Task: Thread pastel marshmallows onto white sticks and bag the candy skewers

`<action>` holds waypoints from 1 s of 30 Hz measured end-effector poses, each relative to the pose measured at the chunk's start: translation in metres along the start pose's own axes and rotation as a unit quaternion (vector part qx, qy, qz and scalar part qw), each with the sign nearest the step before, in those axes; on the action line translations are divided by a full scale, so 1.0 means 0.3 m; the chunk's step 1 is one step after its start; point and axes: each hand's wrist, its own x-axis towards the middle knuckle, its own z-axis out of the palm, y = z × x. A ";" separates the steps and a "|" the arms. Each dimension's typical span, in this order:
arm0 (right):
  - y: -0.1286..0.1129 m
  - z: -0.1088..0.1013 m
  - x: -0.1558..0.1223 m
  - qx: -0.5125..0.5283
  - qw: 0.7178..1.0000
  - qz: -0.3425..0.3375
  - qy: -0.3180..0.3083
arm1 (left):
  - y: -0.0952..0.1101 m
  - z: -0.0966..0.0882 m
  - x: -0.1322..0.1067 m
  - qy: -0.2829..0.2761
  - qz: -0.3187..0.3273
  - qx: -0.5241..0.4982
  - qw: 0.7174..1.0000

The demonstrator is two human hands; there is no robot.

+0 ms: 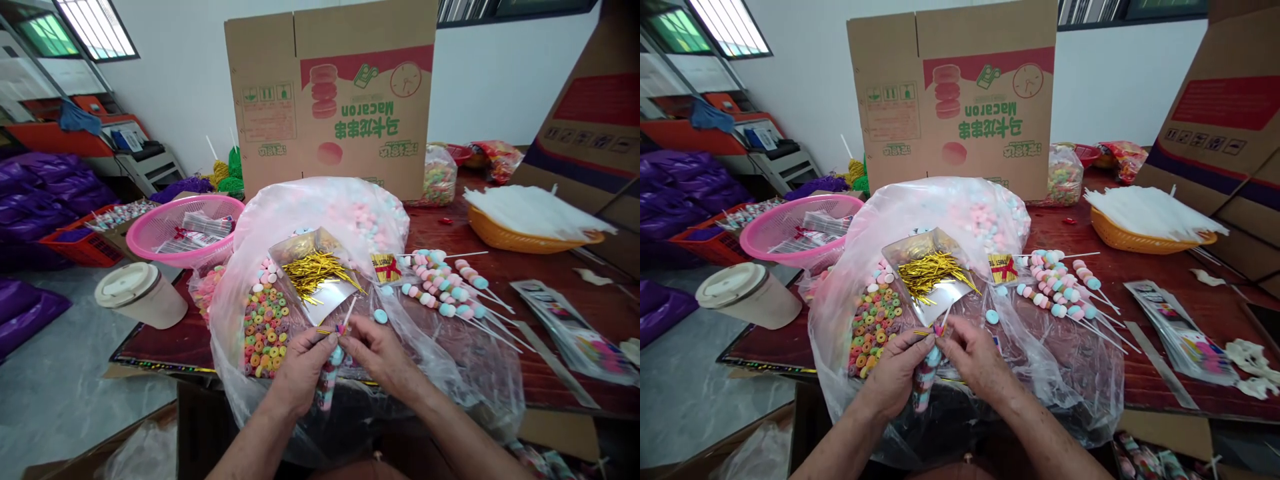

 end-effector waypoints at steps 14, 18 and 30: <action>-0.017 -0.003 -0.043 -0.279 0.929 -0.220 0.105 | -0.012 0.064 -0.024 0.037 0.022 -0.109 0.993; -0.067 -0.042 -0.046 -0.436 0.807 -0.318 0.239 | 0.035 0.099 -0.038 0.097 0.101 -0.025 0.990; -0.062 0.023 -0.104 0.094 0.986 0.051 0.132 | 0.088 0.027 -0.094 -0.045 0.023 0.229 0.972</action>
